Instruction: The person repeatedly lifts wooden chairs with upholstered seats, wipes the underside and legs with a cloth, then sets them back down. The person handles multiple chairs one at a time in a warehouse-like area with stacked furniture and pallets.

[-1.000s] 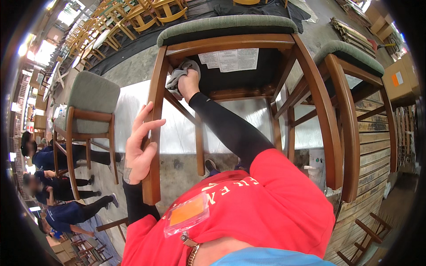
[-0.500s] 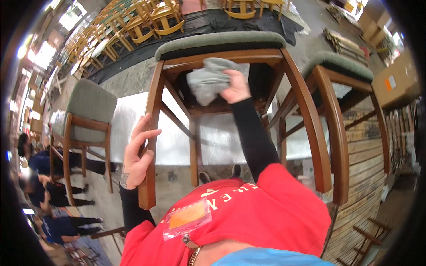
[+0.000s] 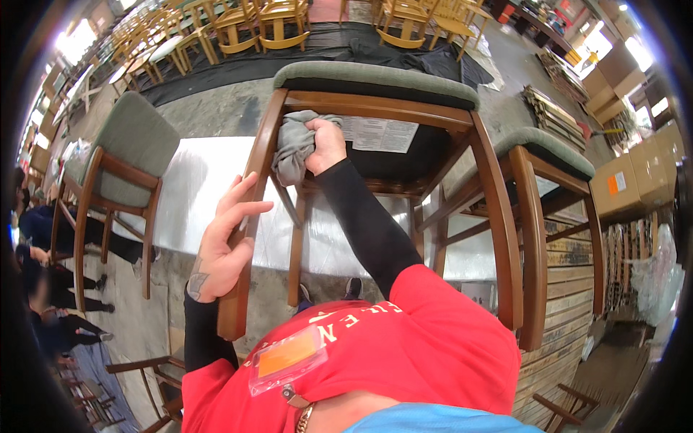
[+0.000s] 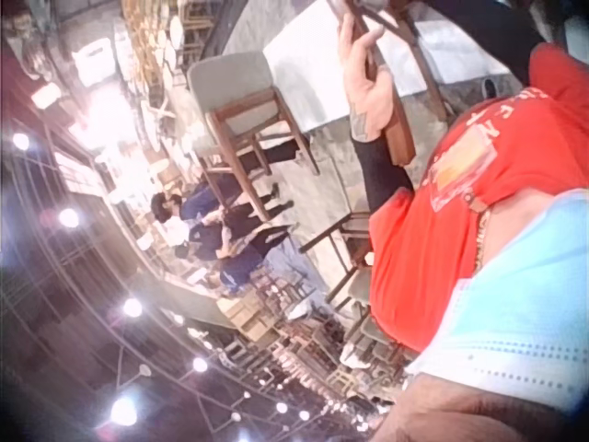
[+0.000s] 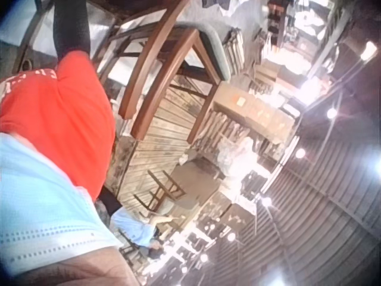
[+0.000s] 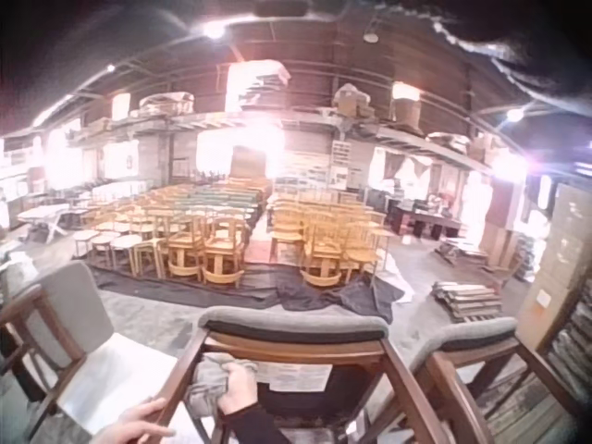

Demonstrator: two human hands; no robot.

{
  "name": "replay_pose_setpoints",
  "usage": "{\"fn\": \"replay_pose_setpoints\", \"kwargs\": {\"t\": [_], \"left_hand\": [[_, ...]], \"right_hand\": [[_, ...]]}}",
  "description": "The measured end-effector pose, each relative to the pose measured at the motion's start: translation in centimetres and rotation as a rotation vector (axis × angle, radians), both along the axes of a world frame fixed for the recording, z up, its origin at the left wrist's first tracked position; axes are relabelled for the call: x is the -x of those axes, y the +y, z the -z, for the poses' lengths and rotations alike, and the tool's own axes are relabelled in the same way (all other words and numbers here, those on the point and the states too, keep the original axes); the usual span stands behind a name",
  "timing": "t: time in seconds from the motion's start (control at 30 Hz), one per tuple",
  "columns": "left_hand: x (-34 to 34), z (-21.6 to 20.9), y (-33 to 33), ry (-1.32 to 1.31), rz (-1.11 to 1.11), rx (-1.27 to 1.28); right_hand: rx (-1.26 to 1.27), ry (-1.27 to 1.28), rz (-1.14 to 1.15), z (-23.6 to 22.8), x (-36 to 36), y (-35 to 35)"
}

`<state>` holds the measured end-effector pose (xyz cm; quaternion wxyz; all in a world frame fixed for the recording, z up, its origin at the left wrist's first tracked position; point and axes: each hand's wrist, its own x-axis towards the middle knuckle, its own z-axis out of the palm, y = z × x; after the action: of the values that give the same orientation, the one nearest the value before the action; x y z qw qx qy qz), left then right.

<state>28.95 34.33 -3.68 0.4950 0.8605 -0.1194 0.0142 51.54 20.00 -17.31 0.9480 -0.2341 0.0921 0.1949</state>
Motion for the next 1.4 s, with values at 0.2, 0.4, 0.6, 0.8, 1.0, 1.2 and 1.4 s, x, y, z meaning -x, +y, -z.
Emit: {"fn": "replay_pose_setpoints", "kwargs": {"t": [0.2,0.4,0.6,0.8,1.0,1.2,1.4], "left_hand": [[0.3,0.1,0.5,-0.03,0.003,-0.048],[0.0,0.1,-0.2,-0.035,-0.016,-0.079],[-0.5,-0.2,-0.4,-0.016,0.017,-0.053],[-0.2,-0.6,-0.8,0.025,-0.006,-0.129],[-0.8,0.6,-1.1,-0.004,0.034,0.0],[-0.7,0.0,-1.3,0.01,0.003,-0.084],[0.3,0.0,-0.9,0.017,-0.04,-0.084]], "right_hand": [[-0.018,0.054,0.073,0.2,-1.6,-14.3],[-0.079,-0.026,0.411,1.7,1.7,-24.2],[-0.231,0.03,0.498,1.4,0.1,-22.0],[-0.297,-0.004,0.402,5.4,-1.5,-24.4],[-0.685,-0.289,0.461,15.0,0.1,-28.8],[-0.035,-0.363,0.648,14.6,2.7,-25.1],[-0.671,-0.38,0.319,10.6,-0.5,-24.2]]}}
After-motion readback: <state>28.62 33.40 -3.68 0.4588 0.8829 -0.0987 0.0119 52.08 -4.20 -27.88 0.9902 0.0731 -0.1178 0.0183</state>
